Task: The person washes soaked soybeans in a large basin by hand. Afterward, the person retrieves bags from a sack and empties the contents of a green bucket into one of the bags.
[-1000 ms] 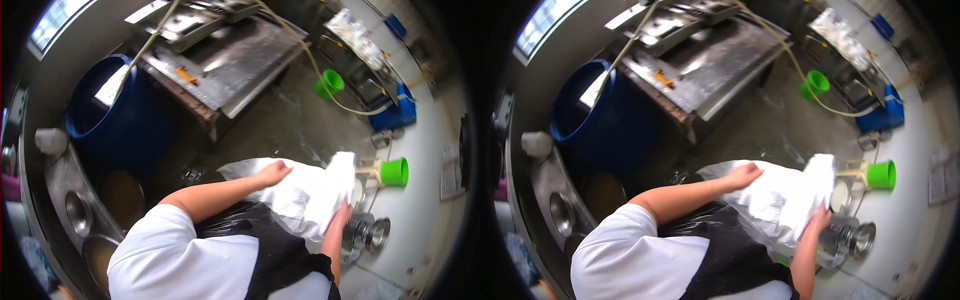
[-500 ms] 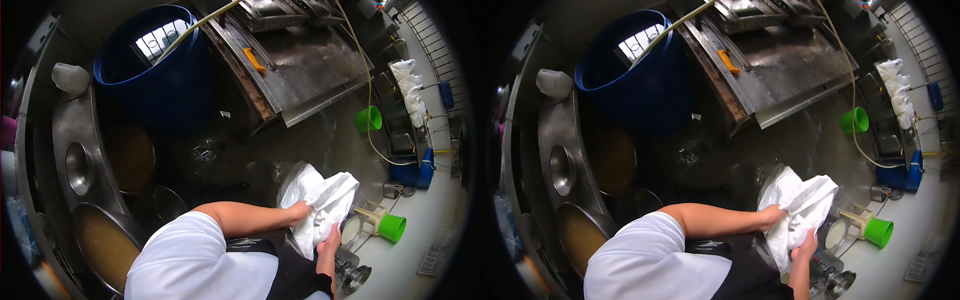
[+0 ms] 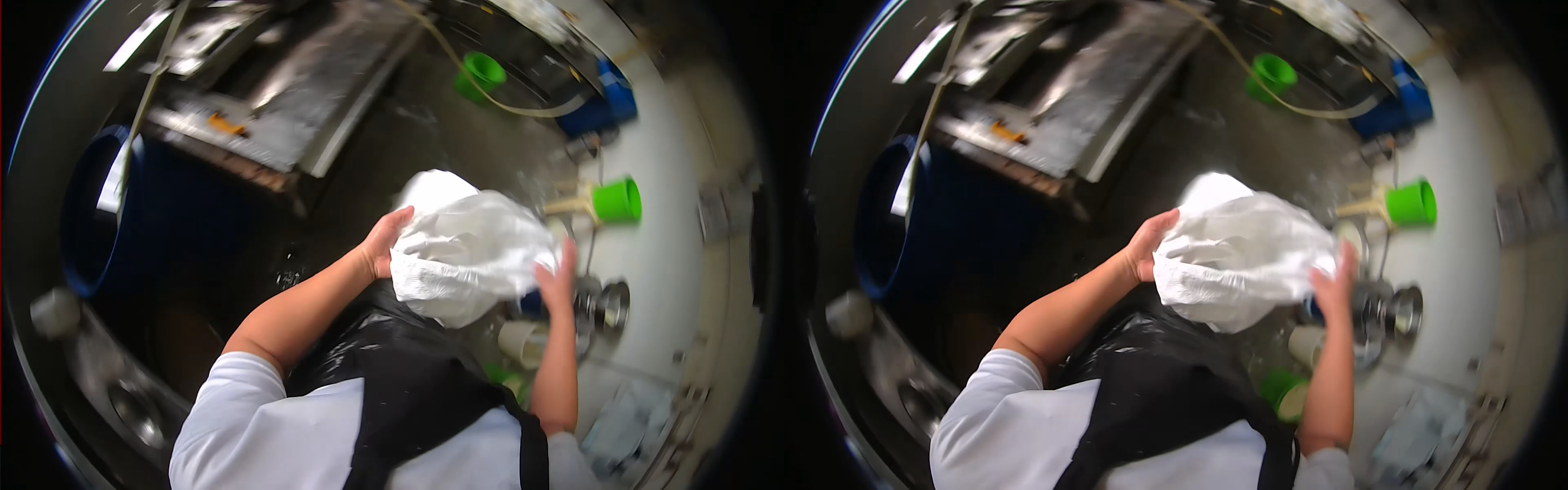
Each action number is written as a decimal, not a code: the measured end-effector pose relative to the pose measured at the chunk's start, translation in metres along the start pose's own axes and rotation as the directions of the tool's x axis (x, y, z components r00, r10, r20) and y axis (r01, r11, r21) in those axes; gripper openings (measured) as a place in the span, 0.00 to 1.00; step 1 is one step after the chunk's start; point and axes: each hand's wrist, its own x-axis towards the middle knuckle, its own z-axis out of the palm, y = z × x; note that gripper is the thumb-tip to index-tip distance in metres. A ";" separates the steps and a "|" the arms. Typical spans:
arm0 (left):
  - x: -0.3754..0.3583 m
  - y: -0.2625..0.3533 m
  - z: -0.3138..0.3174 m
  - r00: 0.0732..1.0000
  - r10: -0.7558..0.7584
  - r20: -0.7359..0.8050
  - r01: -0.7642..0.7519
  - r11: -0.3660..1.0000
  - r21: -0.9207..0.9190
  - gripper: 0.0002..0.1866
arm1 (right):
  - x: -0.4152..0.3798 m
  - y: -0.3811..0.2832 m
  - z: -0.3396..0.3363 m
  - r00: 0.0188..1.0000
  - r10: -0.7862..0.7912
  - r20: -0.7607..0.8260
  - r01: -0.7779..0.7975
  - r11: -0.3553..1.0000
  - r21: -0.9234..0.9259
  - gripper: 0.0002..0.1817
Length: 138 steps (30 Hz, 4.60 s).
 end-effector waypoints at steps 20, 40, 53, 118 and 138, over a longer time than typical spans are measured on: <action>0.175 -0.164 0.010 0.813 0.017 -0.581 0.503 0.480 0.718 0.46 | -0.120 -0.001 0.058 0.500 0.848 -0.175 -0.582 0.479 0.656 0.27; 0.300 -0.312 -0.026 0.575 -0.450 -0.684 0.812 0.417 0.408 0.24 | -0.271 0.178 -0.095 0.910 0.414 -0.012 -0.415 0.910 -0.028 0.66; 0.401 -0.202 0.003 0.801 0.283 -0.527 0.468 0.252 0.847 0.43 | -0.387 0.245 -0.049 0.428 0.768 0.477 -0.397 -0.314 0.862 0.22; 0.571 -0.600 -0.556 0.732 0.171 -0.659 0.593 -0.635 0.495 0.33 | -0.726 0.630 0.285 -0.614 0.490 0.619 0.565 -0.275 0.778 0.40; 0.629 -0.679 -0.558 0.629 0.100 -0.771 0.714 -0.466 0.523 0.42 | -0.648 0.475 0.291 -0.610 0.792 0.003 -0.574 -0.444 0.689 0.27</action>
